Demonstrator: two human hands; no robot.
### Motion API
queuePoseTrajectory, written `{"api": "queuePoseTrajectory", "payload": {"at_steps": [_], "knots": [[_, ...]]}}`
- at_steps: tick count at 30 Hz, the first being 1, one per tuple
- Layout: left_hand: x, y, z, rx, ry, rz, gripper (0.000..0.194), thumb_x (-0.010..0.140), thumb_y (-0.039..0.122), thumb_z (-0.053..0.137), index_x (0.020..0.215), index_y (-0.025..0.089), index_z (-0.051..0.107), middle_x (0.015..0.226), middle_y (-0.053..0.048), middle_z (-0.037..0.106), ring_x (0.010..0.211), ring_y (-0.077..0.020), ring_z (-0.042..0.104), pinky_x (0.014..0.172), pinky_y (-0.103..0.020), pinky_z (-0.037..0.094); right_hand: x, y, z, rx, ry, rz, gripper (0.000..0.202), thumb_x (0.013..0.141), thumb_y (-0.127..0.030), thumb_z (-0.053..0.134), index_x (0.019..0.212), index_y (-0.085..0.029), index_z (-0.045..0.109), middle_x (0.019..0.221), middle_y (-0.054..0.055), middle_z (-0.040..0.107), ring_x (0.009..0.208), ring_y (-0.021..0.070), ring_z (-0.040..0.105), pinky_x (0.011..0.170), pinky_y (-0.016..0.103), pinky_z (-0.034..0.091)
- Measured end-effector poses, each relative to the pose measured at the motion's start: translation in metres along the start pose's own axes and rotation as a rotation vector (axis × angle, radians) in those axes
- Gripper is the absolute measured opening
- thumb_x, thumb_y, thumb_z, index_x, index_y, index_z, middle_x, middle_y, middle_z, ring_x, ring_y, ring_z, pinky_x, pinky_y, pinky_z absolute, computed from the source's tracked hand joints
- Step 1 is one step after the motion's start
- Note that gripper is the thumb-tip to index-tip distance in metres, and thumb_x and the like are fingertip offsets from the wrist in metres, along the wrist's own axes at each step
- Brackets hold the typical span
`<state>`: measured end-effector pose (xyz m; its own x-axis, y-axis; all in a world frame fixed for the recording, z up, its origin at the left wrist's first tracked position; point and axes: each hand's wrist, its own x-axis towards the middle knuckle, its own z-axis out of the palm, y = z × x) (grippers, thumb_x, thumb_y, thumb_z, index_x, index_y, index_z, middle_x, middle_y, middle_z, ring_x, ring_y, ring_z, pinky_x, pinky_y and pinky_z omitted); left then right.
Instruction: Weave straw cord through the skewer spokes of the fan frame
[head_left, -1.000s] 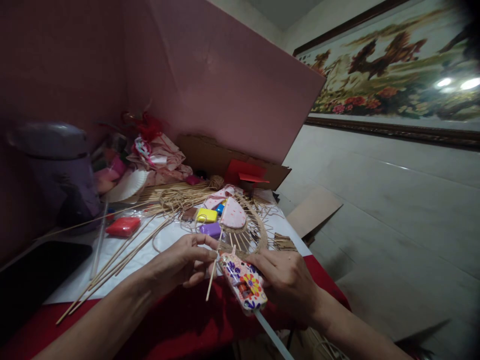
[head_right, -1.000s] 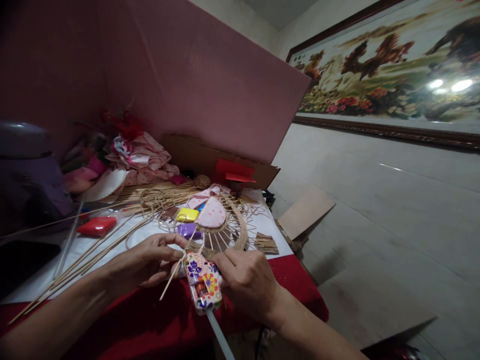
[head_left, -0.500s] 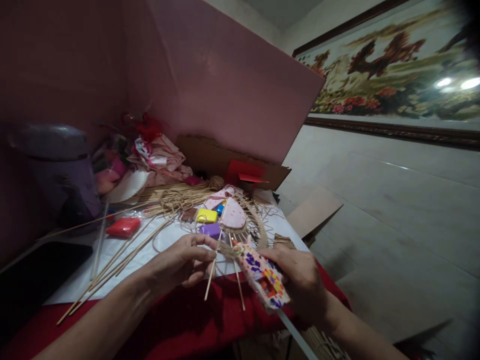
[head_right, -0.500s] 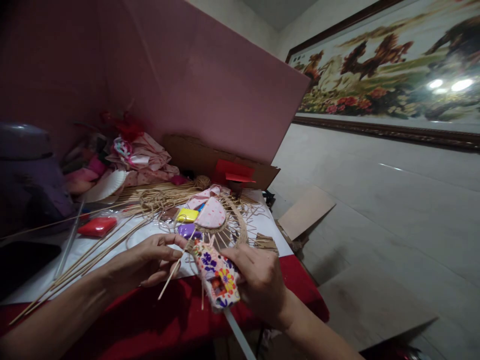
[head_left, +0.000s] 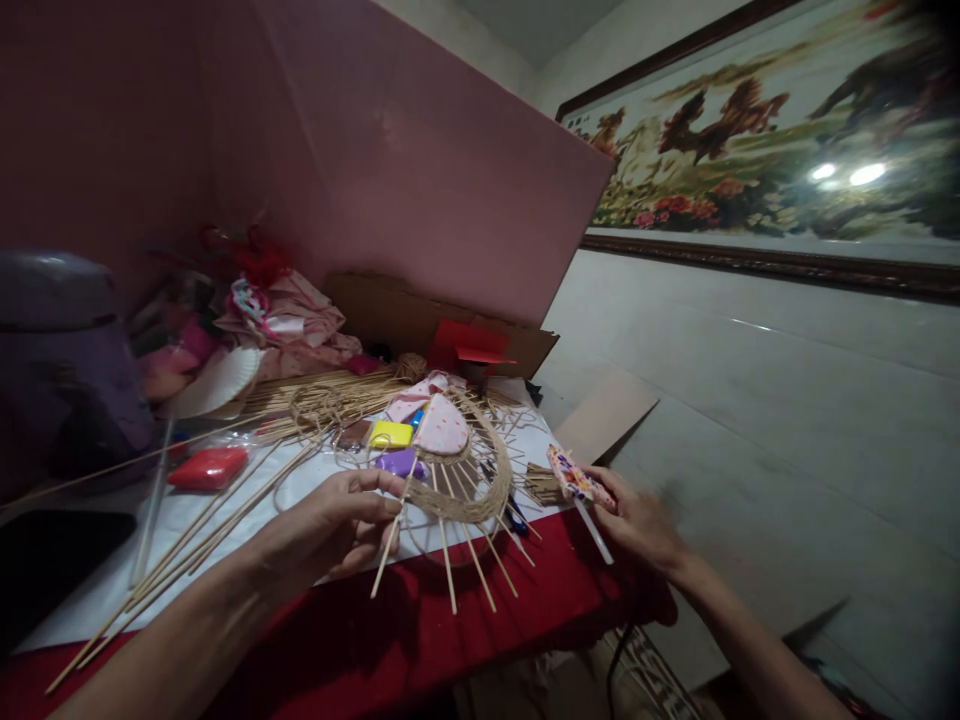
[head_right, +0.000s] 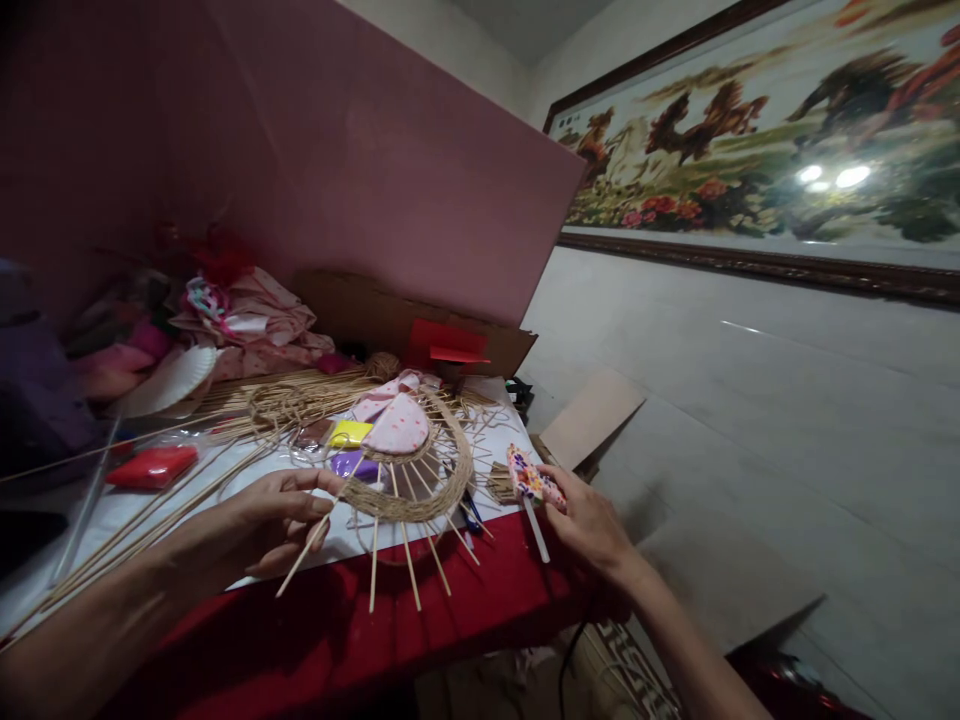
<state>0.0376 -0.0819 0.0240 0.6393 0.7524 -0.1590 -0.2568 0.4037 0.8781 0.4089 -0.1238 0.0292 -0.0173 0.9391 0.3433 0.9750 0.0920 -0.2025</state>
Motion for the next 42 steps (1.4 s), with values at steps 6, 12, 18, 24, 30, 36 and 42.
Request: {"api": "queuePoseTrajectory", "payload": {"at_steps": [6, 12, 18, 24, 30, 36, 42], "knots": [[-0.002, 0.005, 0.001, 0.038, 0.044, -0.009, 0.02, 0.07, 0.02, 0.062, 0.086, 0.014, 0.052, 0.054, -0.003, 0.061, 0.028, -0.0026, 0.034, 0.031, -0.016, 0.014, -0.011, 0.023, 0.013, 0.041, -0.123, -0.097, 0.038, 0.08, -0.022, 0.046, 0.117, -0.016, 0.053, 0.113, 0.01, 0.061, 0.098, 0.0216, 0.06, 0.083, 0.036, 0.047], [-0.002, 0.007, 0.002, 0.048, 0.086, 0.001, 0.022, 0.069, 0.021, 0.063, 0.086, 0.015, 0.051, 0.053, -0.001, 0.06, 0.029, -0.0023, 0.033, 0.031, -0.015, 0.016, -0.014, 0.026, 0.008, -0.085, -0.185, -0.212, 0.038, 0.081, -0.028, 0.053, 0.117, -0.017, 0.054, 0.106, 0.01, 0.062, 0.096, 0.0212, 0.058, 0.082, 0.035, 0.046], [-0.003, 0.007, 0.005, 0.03, 0.132, -0.003, 0.022, 0.065, 0.021, 0.065, 0.083, 0.014, 0.054, 0.05, 0.0, 0.058, 0.029, -0.0025, 0.034, 0.032, -0.015, 0.019, -0.004, -0.049, -0.014, -0.192, 0.128, -0.249, 0.017, 0.081, -0.019, 0.051, 0.093, -0.019, 0.062, 0.088, 0.007, 0.062, 0.082, 0.0217, 0.055, 0.073, 0.035, 0.041], [-0.002, 0.006, 0.003, 0.016, 0.045, -0.007, 0.012, 0.068, 0.02, 0.061, 0.075, 0.011, 0.059, 0.05, -0.001, 0.058, 0.028, -0.0017, 0.034, 0.032, -0.015, 0.017, 0.002, -0.164, 0.001, 0.179, 0.212, -0.531, 0.014, 0.078, -0.014, 0.051, 0.088, -0.018, 0.061, 0.085, 0.006, 0.061, 0.083, 0.0198, 0.052, 0.075, 0.034, 0.039], [-0.003, 0.005, 0.004, 0.012, -0.005, 0.005, 0.014, 0.071, 0.022, 0.058, 0.063, 0.011, 0.059, 0.051, -0.002, 0.06, 0.028, -0.0021, 0.034, 0.033, -0.018, 0.015, 0.016, -0.193, 0.025, 0.179, 0.117, -0.574, 0.023, 0.079, -0.015, 0.052, 0.099, -0.02, 0.061, 0.094, 0.007, 0.059, 0.09, 0.0216, 0.049, 0.079, 0.036, 0.037], [-0.004, 0.005, 0.007, 0.0, 0.022, -0.013, 0.011, 0.065, 0.02, 0.06, 0.057, 0.012, 0.058, 0.043, -0.001, 0.056, 0.027, -0.0032, 0.033, 0.033, -0.018, 0.014, 0.014, -0.196, 0.031, 0.221, 0.094, -0.57, 0.018, 0.08, -0.014, 0.05, 0.093, -0.018, 0.061, 0.091, 0.006, 0.058, 0.089, 0.0209, 0.048, 0.078, 0.036, 0.036], [-0.002, 0.004, 0.002, -0.004, -0.018, -0.003, 0.015, 0.069, 0.02, 0.058, 0.058, 0.009, 0.06, 0.046, -0.002, 0.058, 0.027, -0.0018, 0.035, 0.033, -0.017, 0.014, 0.011, -0.198, 0.032, 0.191, 0.115, -0.587, 0.017, 0.081, -0.016, 0.051, 0.094, -0.018, 0.061, 0.092, 0.007, 0.059, 0.089, 0.0219, 0.048, 0.079, 0.037, 0.035]]}}
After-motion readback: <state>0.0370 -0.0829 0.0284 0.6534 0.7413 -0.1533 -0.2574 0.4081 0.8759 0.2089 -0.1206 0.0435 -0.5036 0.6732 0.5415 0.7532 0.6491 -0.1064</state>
